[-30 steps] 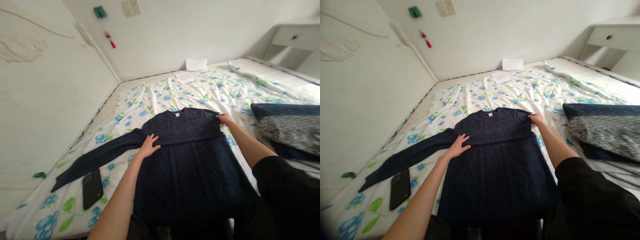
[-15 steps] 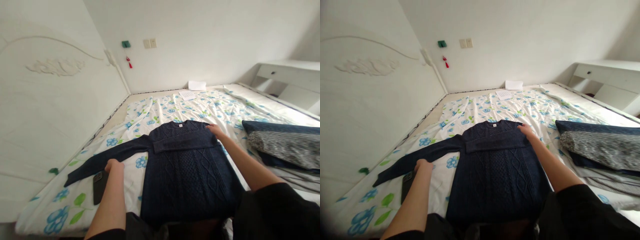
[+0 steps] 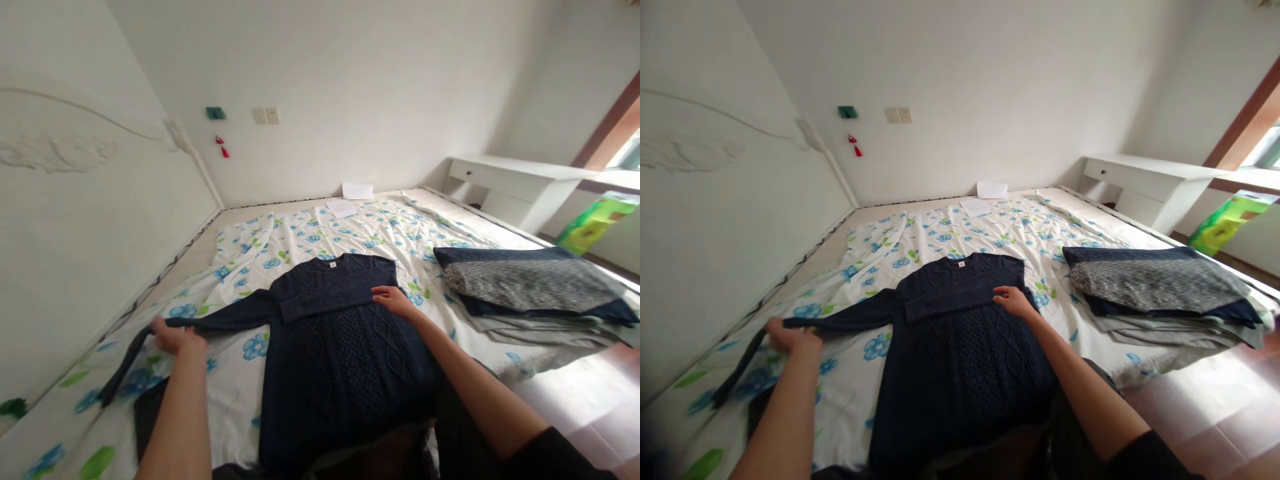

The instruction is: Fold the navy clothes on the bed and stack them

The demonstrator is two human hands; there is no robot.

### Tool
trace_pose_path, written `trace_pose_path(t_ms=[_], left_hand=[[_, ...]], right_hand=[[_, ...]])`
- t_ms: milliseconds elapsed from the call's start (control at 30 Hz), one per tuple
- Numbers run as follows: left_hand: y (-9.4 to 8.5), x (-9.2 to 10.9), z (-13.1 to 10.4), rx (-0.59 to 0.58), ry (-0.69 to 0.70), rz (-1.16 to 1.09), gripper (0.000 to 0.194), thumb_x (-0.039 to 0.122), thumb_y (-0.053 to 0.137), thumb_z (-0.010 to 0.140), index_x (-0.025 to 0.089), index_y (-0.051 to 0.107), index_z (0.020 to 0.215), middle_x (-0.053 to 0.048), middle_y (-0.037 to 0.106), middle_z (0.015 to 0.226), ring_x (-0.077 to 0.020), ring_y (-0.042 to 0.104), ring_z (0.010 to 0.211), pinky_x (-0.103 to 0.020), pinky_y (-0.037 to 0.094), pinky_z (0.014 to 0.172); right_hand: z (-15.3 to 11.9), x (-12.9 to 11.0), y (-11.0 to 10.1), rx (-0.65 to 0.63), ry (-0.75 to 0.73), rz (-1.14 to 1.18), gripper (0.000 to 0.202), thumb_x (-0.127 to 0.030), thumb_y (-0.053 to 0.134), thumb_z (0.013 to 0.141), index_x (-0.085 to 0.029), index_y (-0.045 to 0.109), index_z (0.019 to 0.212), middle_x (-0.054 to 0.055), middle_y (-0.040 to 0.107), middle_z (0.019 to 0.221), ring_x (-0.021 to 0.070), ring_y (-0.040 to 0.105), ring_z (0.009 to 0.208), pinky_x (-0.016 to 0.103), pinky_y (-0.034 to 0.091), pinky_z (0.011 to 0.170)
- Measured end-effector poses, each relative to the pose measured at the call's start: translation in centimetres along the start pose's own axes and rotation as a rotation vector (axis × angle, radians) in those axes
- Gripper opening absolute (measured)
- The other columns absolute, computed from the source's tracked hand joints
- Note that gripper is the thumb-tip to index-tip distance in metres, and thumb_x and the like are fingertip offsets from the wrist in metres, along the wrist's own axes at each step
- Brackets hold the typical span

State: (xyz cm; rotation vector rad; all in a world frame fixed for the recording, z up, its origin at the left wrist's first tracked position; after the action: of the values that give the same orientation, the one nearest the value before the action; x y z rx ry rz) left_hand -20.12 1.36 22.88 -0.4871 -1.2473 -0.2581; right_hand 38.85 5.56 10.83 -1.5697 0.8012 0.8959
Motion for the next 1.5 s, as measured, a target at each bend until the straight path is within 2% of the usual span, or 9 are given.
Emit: trace_pose_path(t_ms=[133,233,333,500,767,967,1167,1367,1500], left_hand=[[6.2,7.3,-6.1,-0.503,0.358,0.001,0.087,0.069,0.027,0.108,0.011,0.037,0.173,-0.018,0.043,0.18,-0.0327,0.044,0.163,-0.05,0.043,0.13],[9.4,9.5,-14.1,-0.974,0.649,0.155,0.082,0.08,0.063,0.094,0.027,0.069,0.156,-0.007,0.049,0.179,-0.0354,0.034,0.171,-0.048,0.029,0.139],[10.5,6.8,-18.9,-1.298,0.731,0.389,0.077,0.08,0.056,0.098,0.031,0.072,0.155,-0.004,0.042,0.183,-0.035,0.036,0.17,-0.048,0.026,0.141],[10.3,-2.1,-17.2,-1.515,0.541,0.89,0.08,0.07,0.073,0.087,0.024,0.073,0.153,-0.013,0.051,0.176,-0.0379,0.049,0.163,-0.048,0.033,0.138],[11.6,-5.7,-13.8,-1.369,0.496,0.901,0.049,0.055,0.074,0.085,0.02,0.086,0.118,-0.015,0.047,0.179,-0.0364,0.055,0.159,-0.039,0.037,0.135],[14.1,-6.1,-13.6,-1.239,0.588,0.827,0.023,0.034,0.066,0.089,0.025,0.079,0.106,-0.011,0.076,0.149,-0.0289,0.073,0.135,-0.038,0.051,0.121],[15.5,-6.3,-12.3,-0.908,0.541,0.869,0.029,0.042,0.062,0.103,0.025,0.076,0.122,-0.01,0.081,0.132,-0.0284,0.076,0.12,-0.037,0.056,0.103],[17.2,-7.2,-12.6,-0.799,0.52,0.993,0.041,0.043,0.063,0.106,0.024,0.072,0.141,-0.014,0.08,0.131,-0.0325,0.075,0.125,-0.039,0.057,0.1],[17.9,-7.9,-13.0,-0.782,0.466,1.091,0.027,0.038,0.059,0.106,0.029,0.081,0.119,-0.013,0.081,0.126,-0.0334,0.076,0.118,-0.04,0.057,0.094]], right_hand=[[1.1,-0.5,0.0,0.013,0.004,-0.095,0.045,-0.033,0.074,0.097,-0.021,0.08,0.14,0.011,0.081,0.138,0.03,0.076,0.127,0.042,0.057,0.117],[0.5,-0.9,1.5,-0.155,-0.047,-0.223,0.048,-0.037,0.076,0.096,-0.021,0.08,0.141,0.012,0.082,0.134,0.0299,0.077,0.124,0.04,0.058,0.114],[-1.4,0.1,3.4,-0.514,0.012,-0.394,0.058,-0.045,0.086,0.088,-0.022,0.081,0.141,0.01,0.085,0.124,0.0296,0.079,0.115,0.038,0.062,0.102],[-3.5,2.5,3.8,-0.872,0.258,-0.413,0.065,-0.051,0.089,0.083,-0.027,0.079,0.143,0.002,0.083,0.103,0.0196,0.079,0.087,0.026,0.061,0.074],[2.3,4.9,-1.9,-0.275,0.35,-0.284,0.046,-0.043,0.089,0.088,-0.023,0.083,0.13,0.003,0.08,0.088,0.0201,0.076,0.078,0.027,0.061,0.069],[4.2,8.8,-8.3,0.24,0.432,-0.244,0.035,-0.022,0.087,0.084,-0.016,0.081,0.117,0.014,0.082,0.115,0.0314,0.077,0.117,0.031,0.062,0.091],[5.3,11.7,-8.6,0.284,0.545,-0.051,0.016,-0.027,0.082,0.092,-0.016,0.072,0.085,0.005,0.07,0.069,0.0189,0.071,0.067,0.024,0.056,0.062],[6.6,12.3,-6.9,0.317,0.601,0.169,0.022,-0.026,0.08,0.095,-0.02,0.062,0.084,-0.003,0.059,0.058,0.0093,0.054,0.047,0.017,0.048,0.047],[6.2,13.2,-6.7,0.339,0.616,0.195,0.023,-0.023,0.088,0.085,-0.02,0.066,0.086,-0.003,0.057,0.054,0.0114,0.051,0.044,0.018,0.04,0.039]])
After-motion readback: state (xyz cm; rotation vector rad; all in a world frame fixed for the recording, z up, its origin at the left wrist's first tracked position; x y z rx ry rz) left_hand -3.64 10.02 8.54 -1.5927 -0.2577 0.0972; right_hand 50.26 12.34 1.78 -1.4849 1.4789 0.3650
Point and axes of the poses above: each hand's wrist, its own z-axis towards the middle knuckle, its own y-axis out of the palm, x = y × z, the point moved 5 cm from there along z, towards the middle knuckle
